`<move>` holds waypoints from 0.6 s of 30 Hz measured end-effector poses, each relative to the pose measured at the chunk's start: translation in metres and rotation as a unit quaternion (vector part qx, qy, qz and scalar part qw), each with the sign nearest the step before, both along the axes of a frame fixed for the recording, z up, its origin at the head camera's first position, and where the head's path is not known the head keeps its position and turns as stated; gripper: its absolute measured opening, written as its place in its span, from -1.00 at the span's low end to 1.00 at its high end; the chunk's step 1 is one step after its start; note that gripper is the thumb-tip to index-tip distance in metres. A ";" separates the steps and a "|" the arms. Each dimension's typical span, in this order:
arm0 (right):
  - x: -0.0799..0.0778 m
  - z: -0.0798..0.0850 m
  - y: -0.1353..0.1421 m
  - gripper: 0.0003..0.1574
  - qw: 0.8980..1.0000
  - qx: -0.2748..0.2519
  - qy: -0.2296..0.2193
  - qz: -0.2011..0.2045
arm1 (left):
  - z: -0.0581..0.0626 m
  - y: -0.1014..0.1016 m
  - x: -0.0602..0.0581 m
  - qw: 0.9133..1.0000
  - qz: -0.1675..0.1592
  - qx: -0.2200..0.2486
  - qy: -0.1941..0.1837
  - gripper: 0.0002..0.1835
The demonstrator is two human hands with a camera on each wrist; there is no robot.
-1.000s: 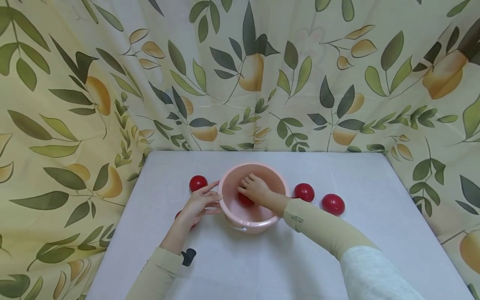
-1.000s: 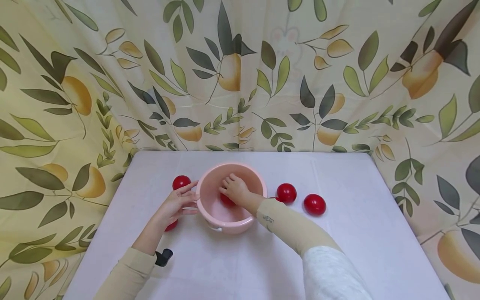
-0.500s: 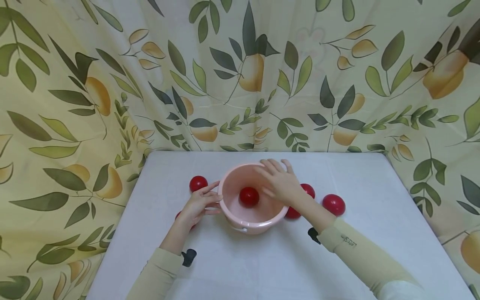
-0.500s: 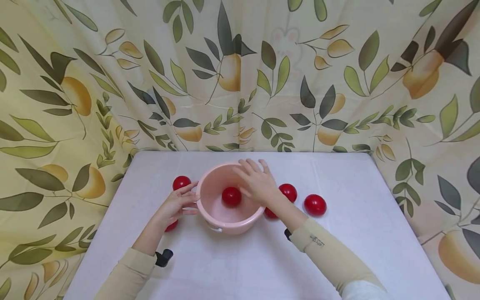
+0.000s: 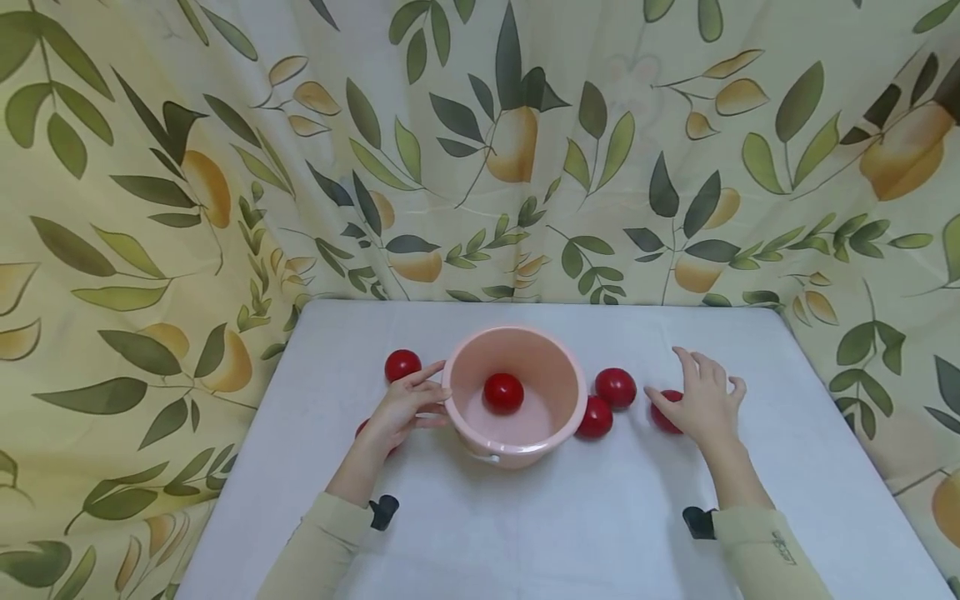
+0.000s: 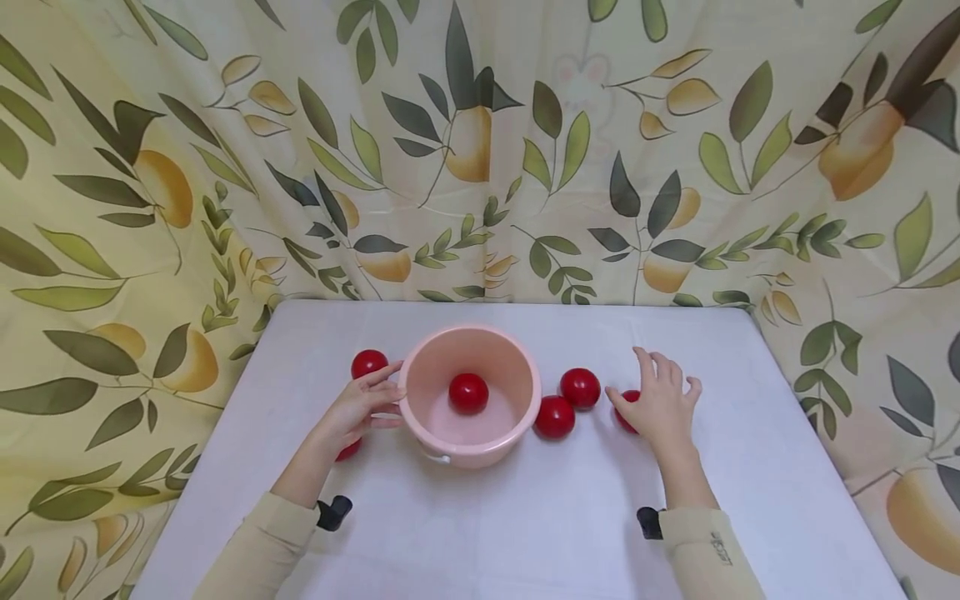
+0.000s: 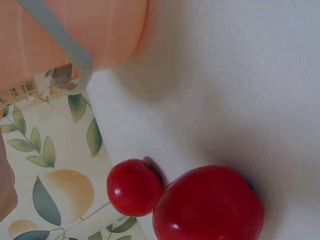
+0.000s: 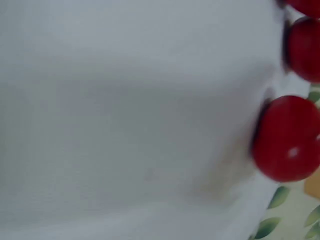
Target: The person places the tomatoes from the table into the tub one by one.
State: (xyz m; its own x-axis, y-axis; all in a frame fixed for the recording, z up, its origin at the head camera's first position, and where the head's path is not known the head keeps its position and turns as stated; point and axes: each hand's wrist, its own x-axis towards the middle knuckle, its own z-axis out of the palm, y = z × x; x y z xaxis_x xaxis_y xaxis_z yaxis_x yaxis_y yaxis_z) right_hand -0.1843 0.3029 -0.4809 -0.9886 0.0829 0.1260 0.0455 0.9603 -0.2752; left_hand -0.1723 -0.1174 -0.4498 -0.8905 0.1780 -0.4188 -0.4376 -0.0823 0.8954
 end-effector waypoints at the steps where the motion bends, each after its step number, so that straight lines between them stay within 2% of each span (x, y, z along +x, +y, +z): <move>1: 0.003 -0.006 0.007 0.09 1.000 -0.002 -0.018 -0.010 | 0.000 0.000 0.000 1.000 -0.001 0.001 0.000 -0.47; 4: 0.013 -0.021 0.021 0.17 0.998 -0.010 -0.055 -0.026 | 0.000 0.001 -0.001 1.000 -0.002 0.002 0.002 -0.46; 9: 0.025 -0.038 0.030 0.23 0.996 -0.017 -0.085 -0.021 | -0.001 0.001 -0.001 1.000 -0.002 0.006 0.002 -0.46; 18: 0.028 -0.058 0.036 0.20 0.996 -0.022 -0.080 -0.023 | -0.002 0.000 -0.001 1.000 0.002 0.003 -0.002 -0.46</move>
